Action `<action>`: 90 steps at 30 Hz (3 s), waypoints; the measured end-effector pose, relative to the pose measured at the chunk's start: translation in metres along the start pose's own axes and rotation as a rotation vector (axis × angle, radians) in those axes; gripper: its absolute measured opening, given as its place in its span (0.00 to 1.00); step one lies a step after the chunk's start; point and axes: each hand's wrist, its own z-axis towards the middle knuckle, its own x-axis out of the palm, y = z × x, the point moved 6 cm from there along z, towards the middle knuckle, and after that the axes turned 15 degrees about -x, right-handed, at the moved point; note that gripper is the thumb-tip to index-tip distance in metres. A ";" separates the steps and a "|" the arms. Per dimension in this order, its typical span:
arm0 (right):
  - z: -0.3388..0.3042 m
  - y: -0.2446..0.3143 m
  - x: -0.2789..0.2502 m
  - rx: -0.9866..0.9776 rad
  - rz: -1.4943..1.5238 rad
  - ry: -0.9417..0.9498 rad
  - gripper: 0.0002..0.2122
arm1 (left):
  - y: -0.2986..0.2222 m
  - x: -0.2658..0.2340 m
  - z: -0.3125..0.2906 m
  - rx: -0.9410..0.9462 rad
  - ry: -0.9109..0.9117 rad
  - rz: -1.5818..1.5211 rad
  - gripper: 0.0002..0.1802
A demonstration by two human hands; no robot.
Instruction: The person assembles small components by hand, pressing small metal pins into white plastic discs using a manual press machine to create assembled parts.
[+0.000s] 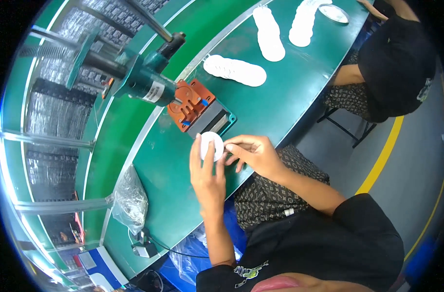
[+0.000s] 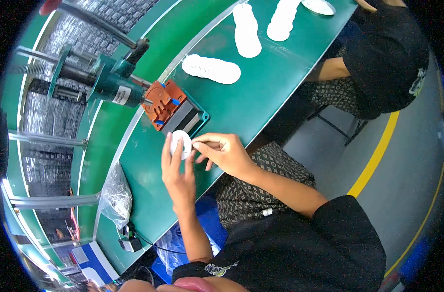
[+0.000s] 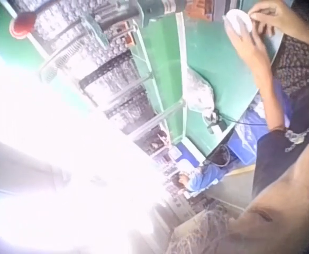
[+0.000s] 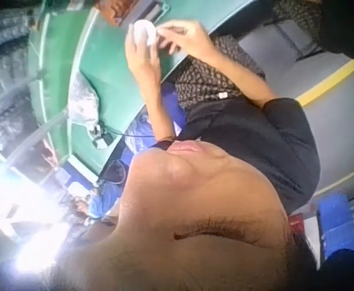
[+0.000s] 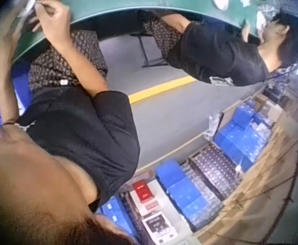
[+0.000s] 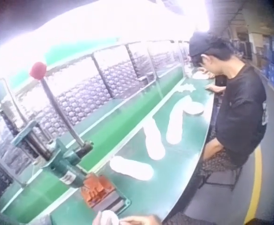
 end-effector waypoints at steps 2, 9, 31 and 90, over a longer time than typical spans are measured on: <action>0.001 0.004 -0.003 0.014 0.076 -0.046 0.13 | -0.006 -0.011 0.015 0.068 -0.032 -0.018 0.19; -0.001 -0.001 -0.003 0.037 -0.174 0.042 0.10 | -0.005 -0.010 0.069 0.247 -0.120 0.017 0.20; 0.057 0.023 -0.018 -0.632 -1.144 0.032 0.35 | -0.018 -0.015 0.039 0.009 0.105 -0.007 0.19; 0.063 0.007 -0.009 -0.665 -1.102 0.092 0.25 | -0.165 -0.066 0.210 0.188 -0.281 -0.807 0.09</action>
